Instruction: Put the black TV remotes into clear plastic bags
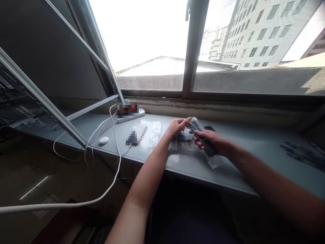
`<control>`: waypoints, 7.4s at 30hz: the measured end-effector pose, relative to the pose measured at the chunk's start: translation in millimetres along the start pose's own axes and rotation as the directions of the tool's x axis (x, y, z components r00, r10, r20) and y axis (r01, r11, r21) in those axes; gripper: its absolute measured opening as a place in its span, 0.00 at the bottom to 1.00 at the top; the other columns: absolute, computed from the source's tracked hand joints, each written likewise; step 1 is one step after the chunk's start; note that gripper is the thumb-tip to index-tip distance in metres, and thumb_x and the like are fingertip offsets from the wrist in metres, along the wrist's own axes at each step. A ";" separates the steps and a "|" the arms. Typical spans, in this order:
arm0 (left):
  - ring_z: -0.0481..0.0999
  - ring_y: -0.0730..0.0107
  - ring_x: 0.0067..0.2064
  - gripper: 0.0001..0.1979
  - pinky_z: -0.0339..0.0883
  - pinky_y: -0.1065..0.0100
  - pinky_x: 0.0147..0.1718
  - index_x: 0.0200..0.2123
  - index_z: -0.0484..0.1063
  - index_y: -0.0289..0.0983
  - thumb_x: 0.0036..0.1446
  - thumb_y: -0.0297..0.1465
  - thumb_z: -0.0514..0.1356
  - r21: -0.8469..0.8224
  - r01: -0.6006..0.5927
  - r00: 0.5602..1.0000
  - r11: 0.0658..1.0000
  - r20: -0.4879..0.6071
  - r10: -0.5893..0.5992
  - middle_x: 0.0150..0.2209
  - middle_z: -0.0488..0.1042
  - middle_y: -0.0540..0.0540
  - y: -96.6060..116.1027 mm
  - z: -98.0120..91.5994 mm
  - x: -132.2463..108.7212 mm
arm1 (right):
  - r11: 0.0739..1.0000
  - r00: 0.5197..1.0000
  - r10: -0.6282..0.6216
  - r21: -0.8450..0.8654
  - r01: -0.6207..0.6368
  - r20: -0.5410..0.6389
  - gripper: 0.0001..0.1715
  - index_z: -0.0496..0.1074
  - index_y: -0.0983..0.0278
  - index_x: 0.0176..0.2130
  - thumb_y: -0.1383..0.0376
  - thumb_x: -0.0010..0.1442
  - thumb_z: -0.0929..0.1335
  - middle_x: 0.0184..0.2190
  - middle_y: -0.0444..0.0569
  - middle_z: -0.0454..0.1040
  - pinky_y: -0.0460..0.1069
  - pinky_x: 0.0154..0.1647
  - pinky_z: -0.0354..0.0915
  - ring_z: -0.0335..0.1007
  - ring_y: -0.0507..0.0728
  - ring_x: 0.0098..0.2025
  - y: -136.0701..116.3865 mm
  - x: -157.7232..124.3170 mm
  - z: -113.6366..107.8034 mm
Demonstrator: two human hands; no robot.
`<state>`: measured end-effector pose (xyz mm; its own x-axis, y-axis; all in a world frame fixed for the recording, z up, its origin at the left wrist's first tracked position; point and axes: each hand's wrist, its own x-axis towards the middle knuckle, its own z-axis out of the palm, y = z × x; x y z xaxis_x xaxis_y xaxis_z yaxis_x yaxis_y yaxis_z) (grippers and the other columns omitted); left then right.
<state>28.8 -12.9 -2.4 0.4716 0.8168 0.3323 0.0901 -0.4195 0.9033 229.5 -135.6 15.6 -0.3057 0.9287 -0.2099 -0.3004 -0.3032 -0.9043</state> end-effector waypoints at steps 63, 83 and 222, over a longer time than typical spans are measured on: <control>0.58 0.75 0.27 0.34 0.51 0.67 0.28 0.28 0.82 0.35 0.58 0.63 0.70 -0.113 0.022 0.990 0.993 -0.139 -0.038 0.21 0.63 0.53 -1.1 -0.8 2.2 | 0.998 1.000 0.012 -0.055 -0.013 -0.026 0.10 0.79 0.64 0.42 0.61 0.75 0.75 0.37 0.53 0.81 0.45 0.24 0.76 0.73 0.52 0.28 3.9 5.1 -2.0; 0.63 0.74 0.28 0.27 0.54 0.68 0.28 0.32 0.86 0.36 0.58 0.57 0.73 -0.256 0.013 0.980 0.967 -0.186 -0.063 0.27 0.75 0.47 -8.4 -6.1 9.7 | 0.997 1.000 0.009 -0.072 -0.009 -0.010 0.08 0.79 0.65 0.49 0.62 0.76 0.74 0.40 0.56 0.84 0.46 0.23 0.76 0.75 0.54 0.27 0.9 3.0 -3.8; 0.82 0.72 0.37 0.12 0.78 0.69 0.44 0.45 0.83 0.35 0.58 0.26 0.75 -0.732 0.017 0.774 0.681 -0.422 -0.472 0.39 0.85 0.46 -2.9 -16.2 15.3 | 0.916 0.997 0.003 -0.399 0.028 0.077 0.43 0.84 0.72 0.63 0.38 0.73 0.72 0.28 0.60 0.86 0.46 0.19 0.68 0.75 0.55 0.19 -3.7 -9.2 0.9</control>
<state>21.5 7.2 4.5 -0.0475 0.9974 -0.0550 -0.5731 0.0179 0.8193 232.6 -143.2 21.2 -0.3756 0.9084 -0.1835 0.0769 -0.1668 -0.9830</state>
